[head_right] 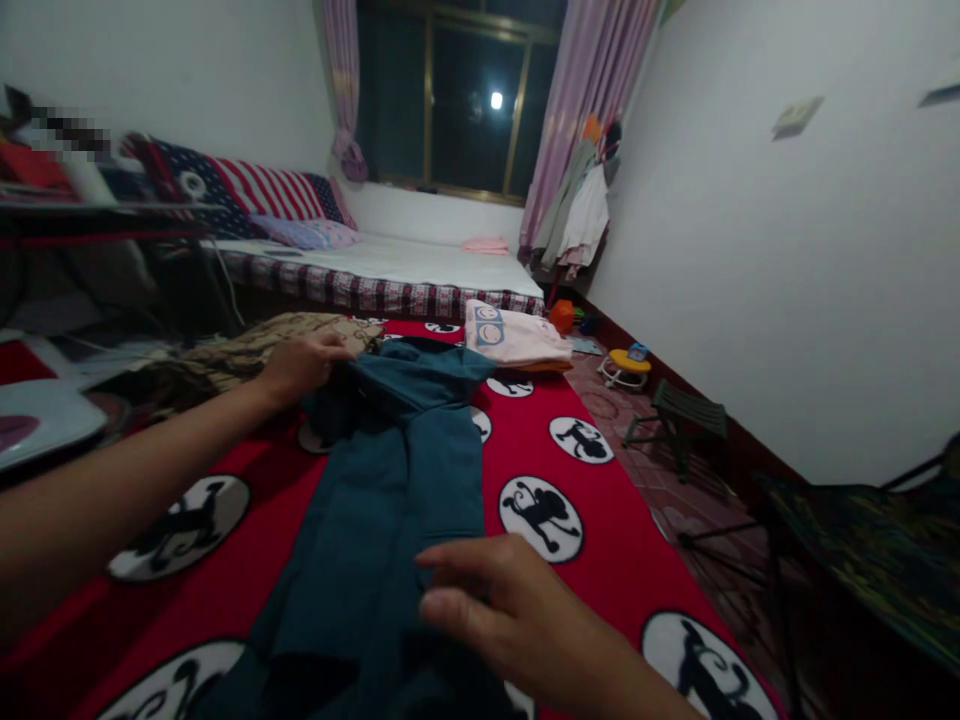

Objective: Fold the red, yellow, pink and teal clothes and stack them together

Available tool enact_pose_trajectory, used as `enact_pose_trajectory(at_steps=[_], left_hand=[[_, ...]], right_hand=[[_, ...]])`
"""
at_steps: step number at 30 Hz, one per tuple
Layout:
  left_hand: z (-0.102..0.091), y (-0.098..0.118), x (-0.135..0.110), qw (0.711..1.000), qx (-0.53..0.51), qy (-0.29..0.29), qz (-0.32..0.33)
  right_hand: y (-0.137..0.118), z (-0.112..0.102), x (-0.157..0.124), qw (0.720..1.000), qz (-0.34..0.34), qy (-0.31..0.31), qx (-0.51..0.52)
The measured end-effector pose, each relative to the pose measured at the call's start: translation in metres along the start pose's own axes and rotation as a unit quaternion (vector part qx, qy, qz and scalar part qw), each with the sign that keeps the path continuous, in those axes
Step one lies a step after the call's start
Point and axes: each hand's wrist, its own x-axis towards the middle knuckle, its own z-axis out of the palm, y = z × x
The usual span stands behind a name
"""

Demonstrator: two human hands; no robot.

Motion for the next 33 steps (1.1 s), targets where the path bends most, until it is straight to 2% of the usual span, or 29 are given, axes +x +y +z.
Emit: enact_pose_trajectory(at_steps=[3,4,6,9,11,13,15,17,20,22,24,26,29,31,33], left_hand=[[0.008,-0.013,-0.022,0.998,0.026,-0.050,0.032],[0.010,-0.013,-0.027,0.996,0.035,-0.066,0.044],[0.010,-0.006,-0.031,0.993,0.050,-0.089,0.062],[0.003,0.027,-0.021,0.995,0.033,-0.072,0.065],[0.001,0.057,-0.008,0.996,-0.014,-0.047,0.072],[0.007,0.086,0.008,0.994,-0.066,-0.031,0.082],[0.024,0.106,0.021,0.993,-0.098,-0.009,0.058],[0.050,0.116,0.030,0.993,-0.115,-0.002,-0.006],[0.089,0.116,0.032,0.985,-0.137,-0.018,-0.107],[0.105,0.113,0.028,0.978,-0.152,-0.008,-0.142],[0.112,0.111,0.023,0.974,-0.167,0.026,-0.153],[0.111,0.108,0.020,0.970,-0.183,0.065,-0.148],[0.107,0.104,0.019,0.962,-0.206,0.108,-0.141],[0.105,0.102,0.019,0.957,-0.221,0.122,-0.145],[0.104,0.101,0.019,0.953,-0.232,0.128,-0.147]], right_hand=[[0.017,0.010,0.054,0.988,-0.098,0.077,-0.089],[0.025,0.015,0.072,0.982,-0.120,0.078,-0.125],[0.039,0.029,0.101,0.972,-0.133,0.035,-0.191],[0.051,0.050,0.123,0.958,-0.121,-0.018,-0.259],[0.052,0.059,0.125,0.953,-0.116,-0.016,-0.278],[0.052,0.061,0.123,0.955,-0.107,-0.014,-0.278],[0.051,0.060,0.121,0.959,-0.101,-0.016,-0.266],[0.053,0.057,0.119,0.965,-0.102,-0.015,-0.241],[0.060,0.057,0.118,0.981,-0.108,0.008,-0.159],[0.069,0.054,0.120,0.992,-0.094,0.057,-0.054],[0.082,0.043,0.128,0.987,-0.075,0.130,0.053],[0.097,0.018,0.146,0.968,-0.079,0.217,0.103],[0.118,-0.041,0.190,0.930,-0.124,0.341,0.053],[0.126,-0.084,0.226,0.919,-0.150,0.363,-0.007],[0.125,-0.119,0.259,0.943,-0.149,0.285,-0.081]])
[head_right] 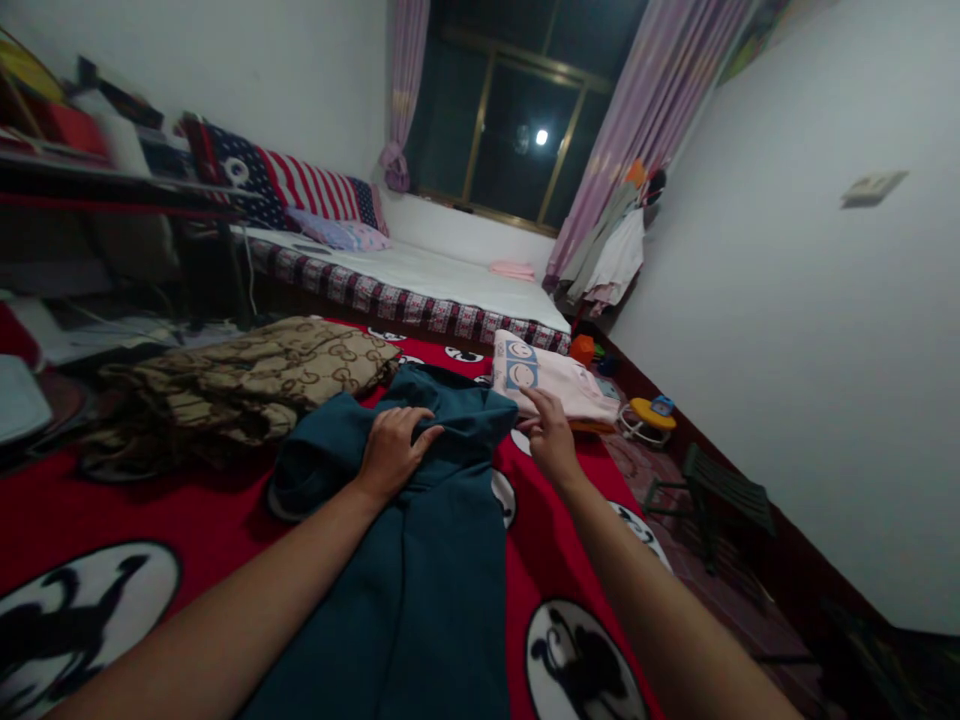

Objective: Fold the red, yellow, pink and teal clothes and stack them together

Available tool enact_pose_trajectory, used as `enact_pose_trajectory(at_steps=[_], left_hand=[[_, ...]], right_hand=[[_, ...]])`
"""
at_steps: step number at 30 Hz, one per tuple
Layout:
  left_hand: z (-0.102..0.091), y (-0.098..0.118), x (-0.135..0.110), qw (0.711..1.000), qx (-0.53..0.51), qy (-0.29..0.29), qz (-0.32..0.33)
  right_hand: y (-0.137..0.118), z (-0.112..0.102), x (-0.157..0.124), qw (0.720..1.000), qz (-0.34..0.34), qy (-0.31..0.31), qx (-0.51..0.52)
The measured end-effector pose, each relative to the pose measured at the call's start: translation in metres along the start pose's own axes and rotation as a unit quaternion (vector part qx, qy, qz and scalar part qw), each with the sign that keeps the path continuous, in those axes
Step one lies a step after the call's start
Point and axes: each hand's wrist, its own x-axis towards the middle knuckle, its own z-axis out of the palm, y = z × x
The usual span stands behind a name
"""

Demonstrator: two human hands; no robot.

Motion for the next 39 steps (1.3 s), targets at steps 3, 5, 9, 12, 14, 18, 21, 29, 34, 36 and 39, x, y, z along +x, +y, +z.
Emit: enact_pose_trajectory(at_steps=[3,5,9,12,14,18,21,29,34,36,39], left_hand=[[-0.001,-0.001,0.000,1.000,-0.005,0.005,-0.004],[-0.001,-0.001,0.000,1.000,-0.003,0.013,-0.006],[-0.005,-0.003,0.000,0.999,0.015,0.041,-0.024],[-0.007,-0.005,0.001,0.996,0.033,0.067,-0.050],[-0.008,-0.006,0.002,0.994,0.040,0.078,-0.065],[-0.011,-0.004,0.001,0.993,0.053,0.087,-0.050],[-0.013,0.001,0.000,0.996,0.027,0.078,0.047],[-0.011,0.006,-0.002,0.991,-0.015,-0.039,0.130],[-0.011,0.006,-0.003,0.989,-0.031,-0.058,0.131],[-0.006,0.002,-0.003,0.993,-0.013,-0.063,0.099],[0.004,-0.010,-0.004,0.997,0.036,-0.068,0.006]], right_hand=[[0.004,-0.005,0.051,0.976,-0.046,-0.180,-0.111],[-0.001,-0.003,0.074,0.948,-0.064,-0.264,-0.164],[-0.009,0.004,0.107,0.905,-0.024,-0.389,-0.173],[-0.010,0.010,0.121,0.894,0.092,-0.399,-0.181],[-0.010,0.016,0.123,0.897,0.146,-0.352,-0.225],[-0.011,0.038,0.113,0.888,0.173,-0.248,-0.347],[-0.012,0.055,0.100,0.873,0.181,-0.180,-0.415],[-0.027,0.069,0.071,0.880,-0.013,-0.105,-0.464],[-0.019,0.071,0.059,0.842,-0.226,-0.252,-0.420],[-0.009,0.072,0.055,0.831,-0.184,-0.233,-0.470],[0.006,0.078,0.049,0.840,-0.110,-0.156,-0.508]])
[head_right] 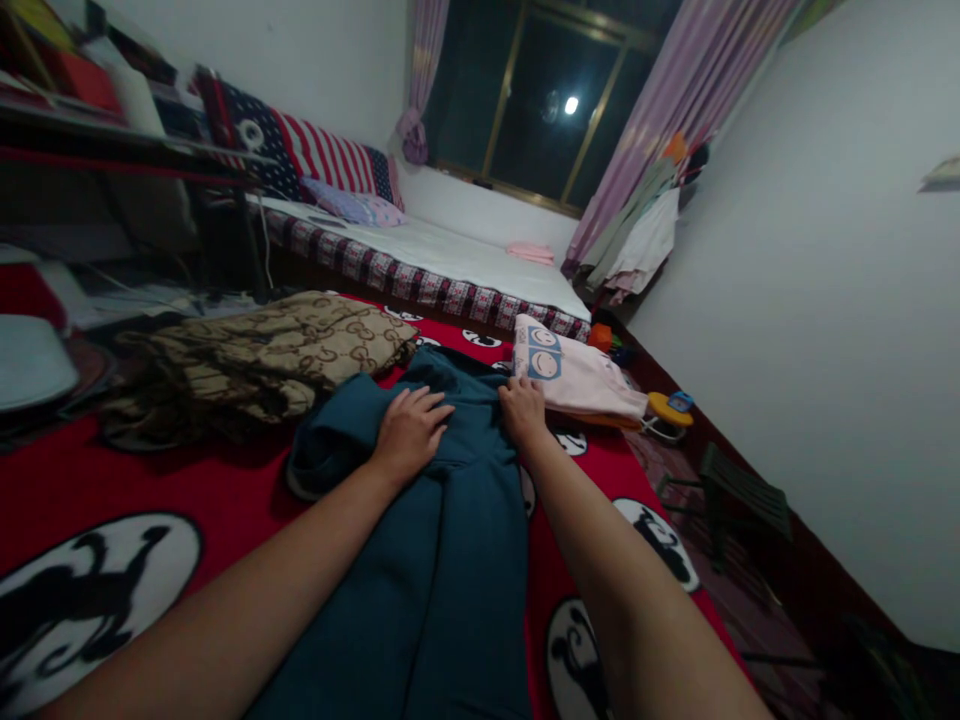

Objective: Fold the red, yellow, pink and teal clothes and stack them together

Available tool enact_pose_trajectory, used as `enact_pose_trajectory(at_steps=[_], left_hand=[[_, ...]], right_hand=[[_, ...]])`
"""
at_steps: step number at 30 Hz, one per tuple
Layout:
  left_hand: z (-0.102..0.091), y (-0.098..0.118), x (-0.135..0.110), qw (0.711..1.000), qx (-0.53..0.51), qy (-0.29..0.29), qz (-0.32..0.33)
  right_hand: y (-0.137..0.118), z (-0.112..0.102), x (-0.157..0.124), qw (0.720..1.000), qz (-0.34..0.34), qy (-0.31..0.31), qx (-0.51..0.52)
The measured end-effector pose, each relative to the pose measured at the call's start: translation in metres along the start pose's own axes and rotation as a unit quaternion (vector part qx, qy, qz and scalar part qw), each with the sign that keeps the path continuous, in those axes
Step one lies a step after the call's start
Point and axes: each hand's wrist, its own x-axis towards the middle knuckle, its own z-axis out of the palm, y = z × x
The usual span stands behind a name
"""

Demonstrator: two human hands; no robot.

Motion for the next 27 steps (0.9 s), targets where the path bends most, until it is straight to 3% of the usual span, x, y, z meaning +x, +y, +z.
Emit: enact_pose_trajectory(at_steps=[4,7,10,12,15,18,22,27], left_hand=[[0.011,-0.011,0.000,0.998,0.016,-0.022,-0.060],[0.013,-0.013,0.000,0.997,0.022,-0.026,-0.069],[0.013,-0.014,0.000,0.997,0.030,-0.025,-0.067],[0.014,-0.015,0.001,0.997,0.025,-0.023,-0.065],[0.016,-0.017,0.004,0.997,0.007,-0.036,-0.062],[0.017,-0.019,0.006,0.997,-0.012,-0.054,-0.057],[0.014,-0.013,0.002,0.995,-0.039,-0.086,-0.012],[-0.009,-0.002,-0.031,0.983,-0.081,-0.156,0.051]], right_hand=[[-0.007,0.005,-0.003,0.999,0.042,0.003,0.010],[-0.014,-0.010,-0.016,0.996,0.047,0.039,0.072],[-0.029,-0.031,-0.048,0.978,0.024,0.087,0.186],[-0.043,-0.040,-0.077,0.971,0.000,0.065,0.232],[-0.064,-0.038,-0.113,0.968,-0.019,-0.034,0.246],[-0.077,-0.030,-0.126,0.968,0.012,-0.093,0.234],[-0.082,-0.028,-0.122,0.968,0.036,-0.099,0.228],[-0.084,-0.040,-0.136,0.960,0.048,-0.077,0.265]])
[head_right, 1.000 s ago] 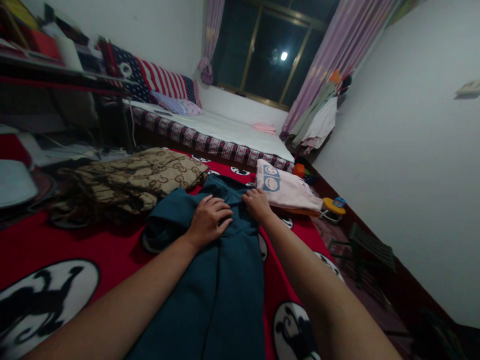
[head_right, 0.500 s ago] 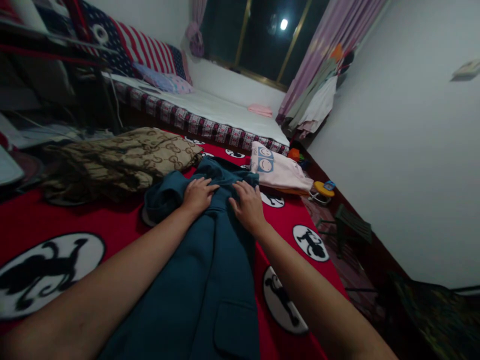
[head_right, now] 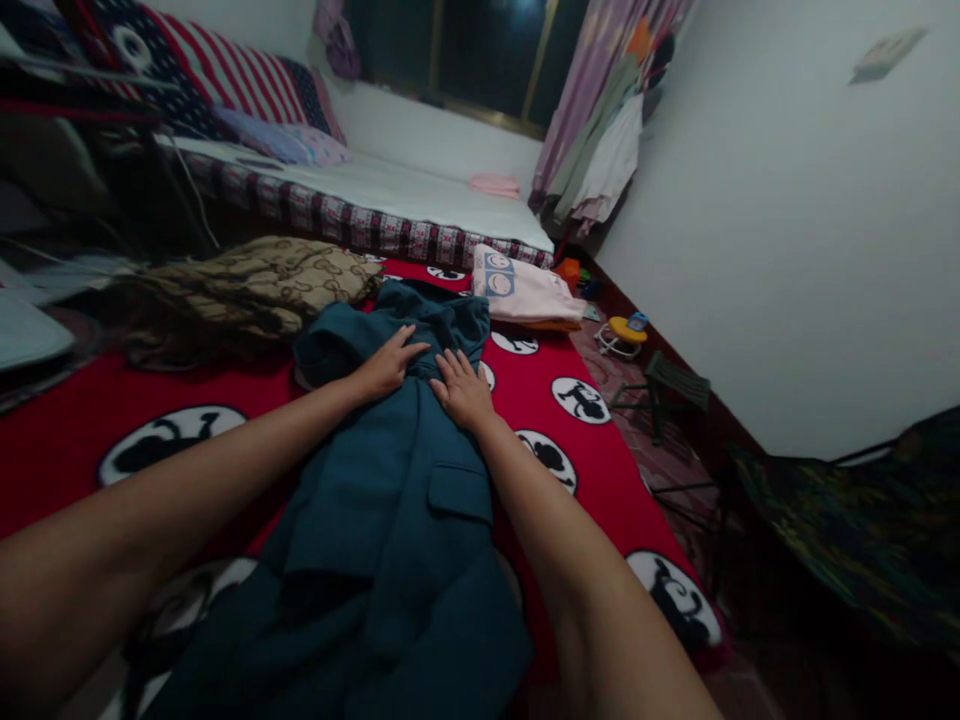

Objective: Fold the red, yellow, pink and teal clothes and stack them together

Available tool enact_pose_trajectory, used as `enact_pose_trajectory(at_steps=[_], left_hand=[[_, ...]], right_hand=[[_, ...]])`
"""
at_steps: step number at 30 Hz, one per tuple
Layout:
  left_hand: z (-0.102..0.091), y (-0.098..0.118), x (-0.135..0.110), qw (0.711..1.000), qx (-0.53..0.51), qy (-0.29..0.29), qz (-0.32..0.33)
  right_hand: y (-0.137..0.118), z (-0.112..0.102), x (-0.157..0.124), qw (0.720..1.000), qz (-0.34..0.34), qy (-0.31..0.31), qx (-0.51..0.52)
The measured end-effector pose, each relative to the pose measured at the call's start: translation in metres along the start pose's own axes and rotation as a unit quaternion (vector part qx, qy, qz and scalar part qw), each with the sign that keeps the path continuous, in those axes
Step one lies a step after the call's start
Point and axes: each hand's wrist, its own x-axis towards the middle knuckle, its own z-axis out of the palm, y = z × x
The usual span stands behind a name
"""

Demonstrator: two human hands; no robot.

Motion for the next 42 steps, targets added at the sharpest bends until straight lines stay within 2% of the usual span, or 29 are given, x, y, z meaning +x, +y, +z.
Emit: enact_pose_trajectory(at_steps=[3,6,10,13,15,17,18,20,23,26,29,31,33,34,36,37,39,42], left_hand=[[-0.013,0.015,-0.028,0.999,-0.005,-0.013,0.035],[-0.024,0.041,-0.043,0.995,-0.026,-0.016,0.090],[-0.019,0.090,-0.041,0.974,-0.076,-0.069,0.202],[-0.003,0.119,-0.035,0.939,-0.079,-0.120,0.312],[0.007,0.126,-0.034,0.923,-0.058,-0.142,0.353],[0.012,0.124,-0.036,0.927,-0.039,-0.147,0.342],[0.014,0.120,-0.037,0.939,-0.046,-0.133,0.313],[0.013,0.110,-0.041,0.966,-0.091,-0.079,0.230],[0.007,0.097,-0.046,0.979,-0.154,0.001,0.130],[0.002,0.092,-0.048,0.981,-0.168,0.037,0.094],[-0.001,0.093,-0.047,0.978,-0.182,0.051,0.084],[-0.002,0.095,-0.048,0.976,-0.188,0.045,0.096],[-0.004,0.097,-0.051,0.975,-0.182,-0.001,0.130],[-0.005,0.100,-0.053,0.973,-0.171,-0.045,0.146],[-0.010,0.105,-0.058,0.963,-0.139,-0.165,0.163],[-0.013,0.109,-0.061,0.952,-0.125,-0.227,0.164],[-0.020,0.115,-0.067,0.924,-0.131,-0.316,0.168],[-0.036,0.117,-0.072,0.889,-0.219,-0.361,0.178]], right_hand=[[-0.002,-0.007,-0.032,0.995,-0.017,0.005,0.096],[0.003,-0.020,-0.078,0.969,-0.037,0.039,0.240],[0.020,-0.048,-0.135,0.934,0.055,0.079,0.344],[0.029,-0.072,-0.164,0.923,0.105,0.029,0.369],[0.029,-0.085,-0.178,0.923,0.113,-0.018,0.368],[0.024,-0.096,-0.191,0.929,0.105,-0.057,0.351],[0.019,-0.100,-0.198,0.930,0.094,-0.077,0.346],[0.010,-0.106,-0.210,0.924,0.061,-0.136,0.351],[-0.006,-0.107,-0.223,0.916,0.006,-0.199,0.349],[-0.018,-0.095,-0.229,0.946,0.001,-0.159,0.284],[-0.026,-0.084,-0.235,0.967,0.009,-0.111,0.228],[-0.028,-0.088,-0.245,0.966,0.019,-0.137,0.219],[-0.029,-0.104,-0.257,0.951,0.047,-0.216,0.216],[-0.030,-0.115,-0.261,0.941,0.061,-0.261,0.208],[-0.030,-0.137,-0.258,0.928,0.074,-0.317,0.179],[-0.030,-0.145,-0.249,0.931,0.069,-0.318,0.167],[-0.030,-0.150,-0.215,0.948,0.039,-0.264,0.175],[-0.031,-0.125,-0.138,0.961,-0.021,-0.111,0.251]])
